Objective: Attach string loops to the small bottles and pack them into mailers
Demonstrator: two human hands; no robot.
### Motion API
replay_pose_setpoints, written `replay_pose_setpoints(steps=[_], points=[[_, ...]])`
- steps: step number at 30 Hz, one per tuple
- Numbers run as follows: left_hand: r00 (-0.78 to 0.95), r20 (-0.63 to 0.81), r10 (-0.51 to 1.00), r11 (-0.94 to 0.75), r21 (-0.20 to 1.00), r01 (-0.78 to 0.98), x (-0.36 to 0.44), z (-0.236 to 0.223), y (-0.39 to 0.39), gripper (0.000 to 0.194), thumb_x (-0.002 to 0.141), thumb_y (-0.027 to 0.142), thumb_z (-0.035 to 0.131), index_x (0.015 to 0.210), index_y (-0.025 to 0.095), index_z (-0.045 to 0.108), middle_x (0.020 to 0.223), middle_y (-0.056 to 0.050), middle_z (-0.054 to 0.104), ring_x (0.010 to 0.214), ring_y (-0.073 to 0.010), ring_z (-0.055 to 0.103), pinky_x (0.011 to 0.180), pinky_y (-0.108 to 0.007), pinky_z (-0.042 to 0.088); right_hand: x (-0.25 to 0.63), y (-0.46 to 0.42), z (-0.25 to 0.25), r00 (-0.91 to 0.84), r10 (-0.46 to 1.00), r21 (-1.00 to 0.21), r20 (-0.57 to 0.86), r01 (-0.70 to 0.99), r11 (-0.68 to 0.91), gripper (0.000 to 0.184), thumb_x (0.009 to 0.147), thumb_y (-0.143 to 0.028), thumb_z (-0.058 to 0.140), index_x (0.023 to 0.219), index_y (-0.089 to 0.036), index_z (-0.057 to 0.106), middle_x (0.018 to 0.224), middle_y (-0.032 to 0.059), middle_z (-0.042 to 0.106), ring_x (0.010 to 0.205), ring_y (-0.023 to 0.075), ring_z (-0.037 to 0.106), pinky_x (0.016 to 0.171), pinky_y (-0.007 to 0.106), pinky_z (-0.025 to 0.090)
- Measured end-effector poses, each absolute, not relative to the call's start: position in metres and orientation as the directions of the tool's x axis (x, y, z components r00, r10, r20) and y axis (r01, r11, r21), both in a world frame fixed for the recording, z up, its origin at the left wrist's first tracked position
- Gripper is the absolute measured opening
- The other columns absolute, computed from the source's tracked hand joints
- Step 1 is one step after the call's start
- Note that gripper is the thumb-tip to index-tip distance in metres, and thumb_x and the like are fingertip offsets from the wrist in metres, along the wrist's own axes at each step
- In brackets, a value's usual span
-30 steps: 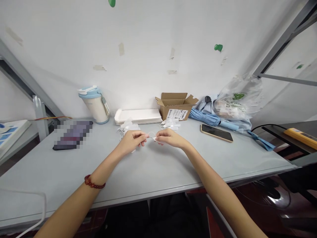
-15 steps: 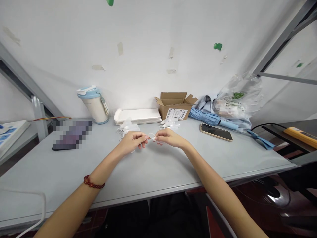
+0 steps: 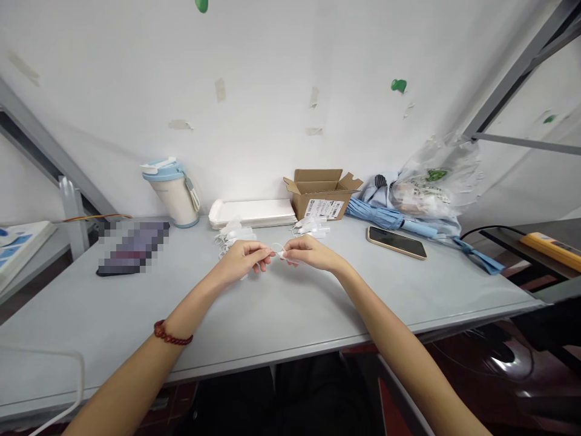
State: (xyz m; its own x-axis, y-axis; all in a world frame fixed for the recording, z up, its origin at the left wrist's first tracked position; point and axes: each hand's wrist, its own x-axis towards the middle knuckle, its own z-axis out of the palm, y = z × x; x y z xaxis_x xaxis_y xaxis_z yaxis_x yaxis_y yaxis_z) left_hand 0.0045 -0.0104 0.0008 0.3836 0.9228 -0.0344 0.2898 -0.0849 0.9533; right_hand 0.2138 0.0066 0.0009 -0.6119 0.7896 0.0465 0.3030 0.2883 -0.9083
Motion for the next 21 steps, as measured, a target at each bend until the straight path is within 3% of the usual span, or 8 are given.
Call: replay_pose_setpoints(steps=[21], points=[[0.401,-0.019,0.916,-0.098,0.958,0.27,0.0049,0.0017,-0.0112,0.027,0.077,0.04,0.058,0.073,0.015,0.069,0.064,-0.001,0.062,0.057,-0.0116,0.056,0.058,-0.025,0.045,0.2114,0.0055,-0.0006,-0.591,0.805,-0.914,0.057,0.294,0.28,0.023,0.079,-0.035,0.056,0.071,-0.014,0.062,0.066,0.0002,0.056,0.059,0.0103,0.05,0.059,0.024,0.04]])
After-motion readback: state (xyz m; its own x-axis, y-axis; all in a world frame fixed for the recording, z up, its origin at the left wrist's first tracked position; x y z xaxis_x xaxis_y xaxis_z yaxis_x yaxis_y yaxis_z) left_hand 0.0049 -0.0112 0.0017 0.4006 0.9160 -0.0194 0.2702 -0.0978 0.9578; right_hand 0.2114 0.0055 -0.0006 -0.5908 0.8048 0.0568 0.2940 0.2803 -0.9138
